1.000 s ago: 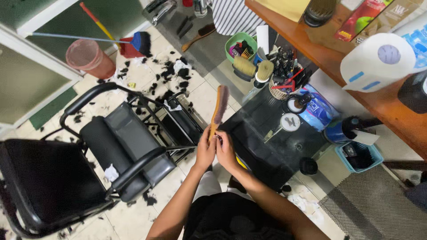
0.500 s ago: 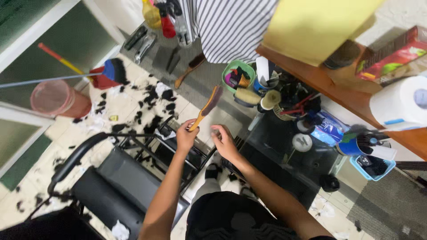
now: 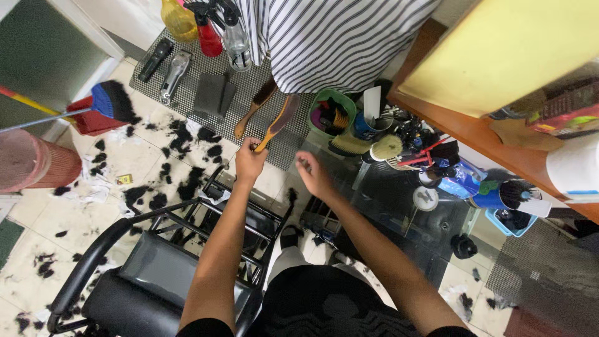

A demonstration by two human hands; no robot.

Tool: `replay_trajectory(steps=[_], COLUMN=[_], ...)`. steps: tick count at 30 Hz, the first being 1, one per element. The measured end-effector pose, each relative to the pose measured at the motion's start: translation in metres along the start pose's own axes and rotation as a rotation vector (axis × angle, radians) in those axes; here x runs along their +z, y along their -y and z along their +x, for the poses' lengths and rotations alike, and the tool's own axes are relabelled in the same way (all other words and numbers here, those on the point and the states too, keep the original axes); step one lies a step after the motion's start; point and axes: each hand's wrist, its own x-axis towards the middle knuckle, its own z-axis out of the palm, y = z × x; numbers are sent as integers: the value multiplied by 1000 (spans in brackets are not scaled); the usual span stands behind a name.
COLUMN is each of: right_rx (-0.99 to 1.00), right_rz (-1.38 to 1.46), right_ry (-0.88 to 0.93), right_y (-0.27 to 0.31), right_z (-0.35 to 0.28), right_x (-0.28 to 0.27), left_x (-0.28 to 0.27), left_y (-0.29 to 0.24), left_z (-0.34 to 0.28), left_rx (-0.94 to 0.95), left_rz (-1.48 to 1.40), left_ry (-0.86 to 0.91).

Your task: The person brushes hair off a glass shelf using a brush, positions a mesh mat on the surface, and pushes a barber chair into place at a workstation.

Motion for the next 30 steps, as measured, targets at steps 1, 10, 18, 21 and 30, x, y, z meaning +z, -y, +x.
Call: replay_trajectory(steps=[1,10,18,21,30], right_rx=[8,165,109,-28,222], right_rz=[-3,-233,-121,-122,80], right_ry=[0,22,-48,-67,-92], right_y=[0,40,36,32,25], right_z=[13,98,108,100,26], right_x=[-1,-7,-4,-6,-22], left_x=[1,8,7,1,12], left_y=[-2,-10,-2,-13,-63], left_z=[5,42,51,41,-20], left_rx=[-10,-88,224,284,338], left_rz=[5,40,354,335,2], left_ry=[15,69,-33,5,261])
